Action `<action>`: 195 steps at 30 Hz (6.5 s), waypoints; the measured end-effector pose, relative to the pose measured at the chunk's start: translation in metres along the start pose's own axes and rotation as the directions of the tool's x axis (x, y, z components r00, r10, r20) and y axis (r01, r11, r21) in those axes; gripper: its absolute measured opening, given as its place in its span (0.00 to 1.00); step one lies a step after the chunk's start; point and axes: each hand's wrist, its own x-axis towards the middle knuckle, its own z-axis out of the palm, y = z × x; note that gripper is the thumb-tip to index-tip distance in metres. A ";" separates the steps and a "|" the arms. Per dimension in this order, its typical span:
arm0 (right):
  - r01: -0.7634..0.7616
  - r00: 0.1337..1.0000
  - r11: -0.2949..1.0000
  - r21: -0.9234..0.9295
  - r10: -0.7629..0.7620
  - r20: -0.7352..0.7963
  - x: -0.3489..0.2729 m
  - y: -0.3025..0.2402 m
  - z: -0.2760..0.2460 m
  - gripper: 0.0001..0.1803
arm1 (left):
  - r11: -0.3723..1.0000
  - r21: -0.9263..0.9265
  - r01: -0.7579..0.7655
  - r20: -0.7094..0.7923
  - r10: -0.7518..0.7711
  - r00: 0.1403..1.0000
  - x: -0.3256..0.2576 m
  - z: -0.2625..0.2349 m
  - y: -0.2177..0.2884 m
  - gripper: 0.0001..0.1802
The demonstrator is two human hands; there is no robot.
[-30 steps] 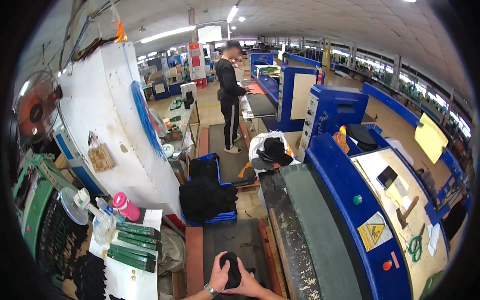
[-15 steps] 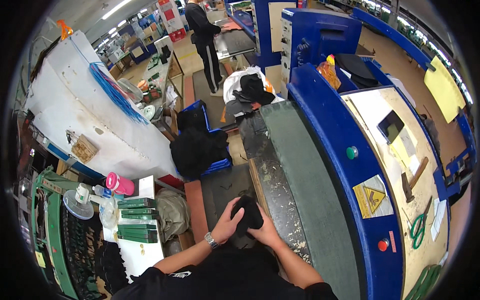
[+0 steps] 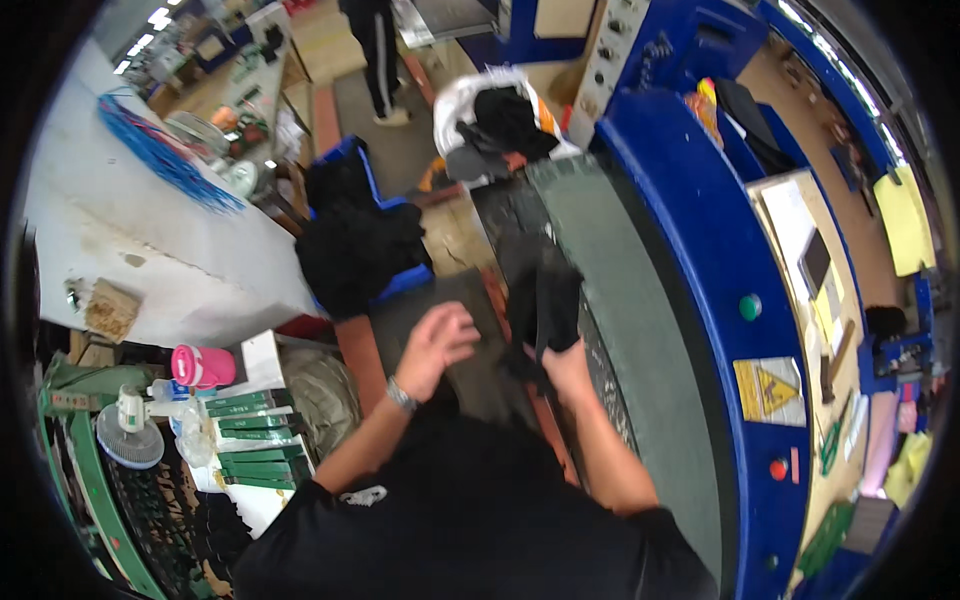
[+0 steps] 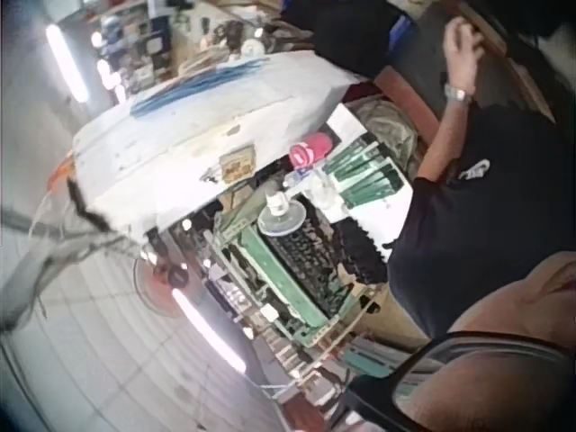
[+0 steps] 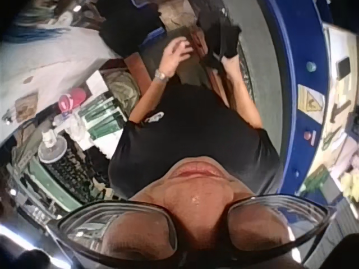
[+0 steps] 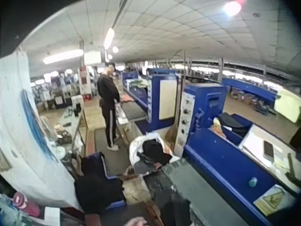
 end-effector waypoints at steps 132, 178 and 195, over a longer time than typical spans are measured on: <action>0.428 0.621 0.751 -0.503 0.160 0.767 0.286 0.018 0.162 0.34 | 0.797 0.086 0.598 -0.612 -0.432 0.663 0.132 -0.366 -0.037 0.16; 0.845 0.199 0.254 -0.470 0.666 0.719 0.100 0.087 0.154 0.21 | 0.943 -0.251 0.220 -0.936 -0.294 0.192 -0.275 -0.195 -0.305 0.19; 0.853 0.299 0.264 -0.451 0.460 0.836 0.065 0.075 0.179 0.25 | 0.880 -0.470 -0.064 -0.876 -0.456 0.159 -0.357 -0.122 -0.346 0.19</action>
